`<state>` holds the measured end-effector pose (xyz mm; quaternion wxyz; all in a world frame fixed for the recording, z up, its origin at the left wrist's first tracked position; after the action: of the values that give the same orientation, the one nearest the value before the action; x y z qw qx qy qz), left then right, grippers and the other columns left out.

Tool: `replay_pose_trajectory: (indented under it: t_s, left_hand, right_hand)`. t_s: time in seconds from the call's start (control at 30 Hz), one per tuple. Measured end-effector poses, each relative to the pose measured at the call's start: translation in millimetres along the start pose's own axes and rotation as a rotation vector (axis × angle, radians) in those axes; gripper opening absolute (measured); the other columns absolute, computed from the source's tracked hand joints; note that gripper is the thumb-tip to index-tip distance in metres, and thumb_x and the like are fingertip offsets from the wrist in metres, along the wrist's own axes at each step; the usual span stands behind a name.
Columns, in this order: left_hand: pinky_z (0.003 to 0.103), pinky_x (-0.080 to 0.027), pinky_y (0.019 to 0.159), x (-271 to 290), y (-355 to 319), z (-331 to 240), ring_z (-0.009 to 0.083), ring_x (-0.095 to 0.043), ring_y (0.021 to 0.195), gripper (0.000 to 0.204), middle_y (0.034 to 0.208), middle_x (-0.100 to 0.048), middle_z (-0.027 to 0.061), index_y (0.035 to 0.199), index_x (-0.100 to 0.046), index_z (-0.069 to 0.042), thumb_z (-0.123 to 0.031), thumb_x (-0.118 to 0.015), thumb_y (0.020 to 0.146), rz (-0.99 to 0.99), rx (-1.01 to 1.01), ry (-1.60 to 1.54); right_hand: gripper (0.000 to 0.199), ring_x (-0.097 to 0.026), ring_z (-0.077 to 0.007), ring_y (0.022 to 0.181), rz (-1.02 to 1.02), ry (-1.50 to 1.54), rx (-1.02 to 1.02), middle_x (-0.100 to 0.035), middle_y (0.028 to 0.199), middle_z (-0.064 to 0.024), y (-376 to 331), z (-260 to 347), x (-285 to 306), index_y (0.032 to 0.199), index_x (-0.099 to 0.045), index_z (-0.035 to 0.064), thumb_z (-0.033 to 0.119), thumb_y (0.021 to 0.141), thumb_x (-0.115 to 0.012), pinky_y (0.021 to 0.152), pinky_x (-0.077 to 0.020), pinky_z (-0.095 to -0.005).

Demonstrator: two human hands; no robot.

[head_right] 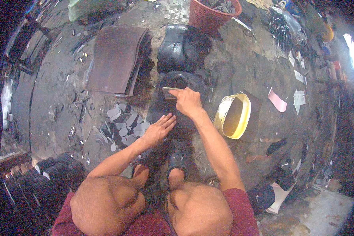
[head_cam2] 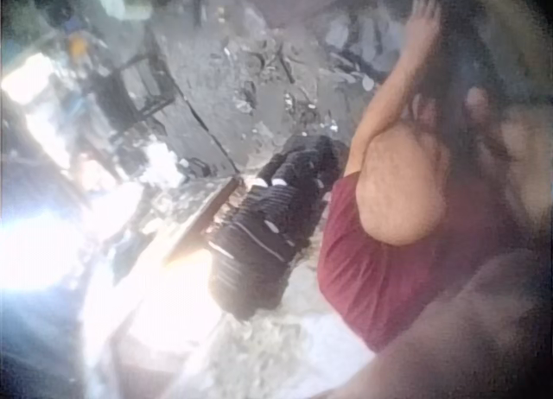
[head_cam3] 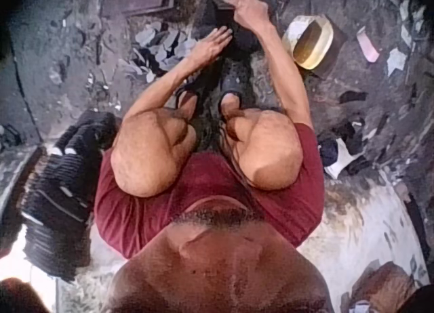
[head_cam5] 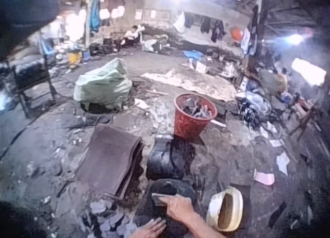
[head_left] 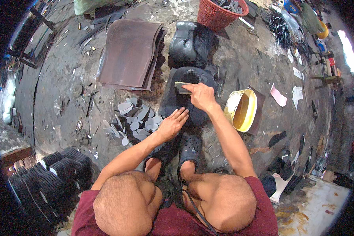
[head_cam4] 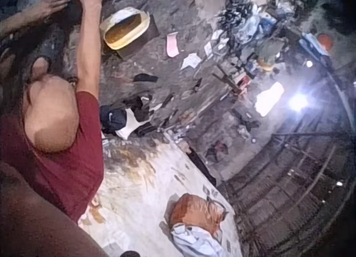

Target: The person repeatedly dips a brush into a yellow container and applies a yellowish substance to the surface of a black shoe part. The person holds the part steady with the left hand while brushing with the right hand, then places the part back on a stack of similar parts.

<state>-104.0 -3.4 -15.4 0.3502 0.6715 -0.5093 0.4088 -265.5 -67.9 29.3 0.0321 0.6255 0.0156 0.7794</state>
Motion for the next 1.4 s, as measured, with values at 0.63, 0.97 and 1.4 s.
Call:
replay_pose_trajectory:
  t_s: [0.63, 0.97, 1.4]
  left_hand:
    - [0.045, -0.03, 0.12, 16, 38, 11, 0.037, -0.035, 0.145, 0.07, 0.152, -0.042, 0.0212, 0.138, -0.051, 0.005, -0.012, -0.072, 0.074, 0.035, 0.058, 0.081]
    - [0.048, -0.025, 0.122, -6, 10, -23, 0.0415, -0.033, 0.146, 0.081, 0.154, -0.036, 0.0269, 0.144, -0.041, 0.008, -0.029, -0.072, 0.08, 0.021, 0.243, 0.046]
    - [0.049, -0.032, 0.119, -1, 12, -37, 0.037, -0.037, 0.144, 0.071, 0.154, -0.041, 0.0202, 0.143, -0.047, -0.001, -0.026, -0.072, 0.082, -0.056, 0.111, -0.024]
  right_hand:
    - [0.035, -0.07, -0.0409, 0.096, 0.211, 0.056, -0.192, -0.072, 0.105, -0.0192, 57, -28, 17, 0.126, -0.065, 0.0244, 0.024, 0.091, -0.062, 0.083, -0.0551, -0.0532]
    - [0.042, -0.073, -0.0315, 0.097, 0.459, -0.027, 0.12, -0.076, 0.099, -0.011, 36, 57, -14, 0.115, -0.074, 0.0315, 0.017, 0.076, -0.068, 0.081, -0.0567, -0.0488]
    - [0.028, -0.073, -0.0353, 0.087, 0.22, 0.003, 0.068, -0.074, 0.09, -0.0144, 14, 40, -3, 0.11, -0.069, 0.0182, 0.013, 0.085, -0.057, 0.071, -0.057, -0.0503]
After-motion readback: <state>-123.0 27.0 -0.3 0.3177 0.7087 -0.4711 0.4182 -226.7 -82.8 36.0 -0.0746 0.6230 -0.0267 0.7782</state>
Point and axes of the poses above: each hand's wrist, its own y-axis towards the middle knuckle, its own x-axis out of the back of the hand, z = x × y, the point moved 7 cm from there along y, towards the middle knuckle
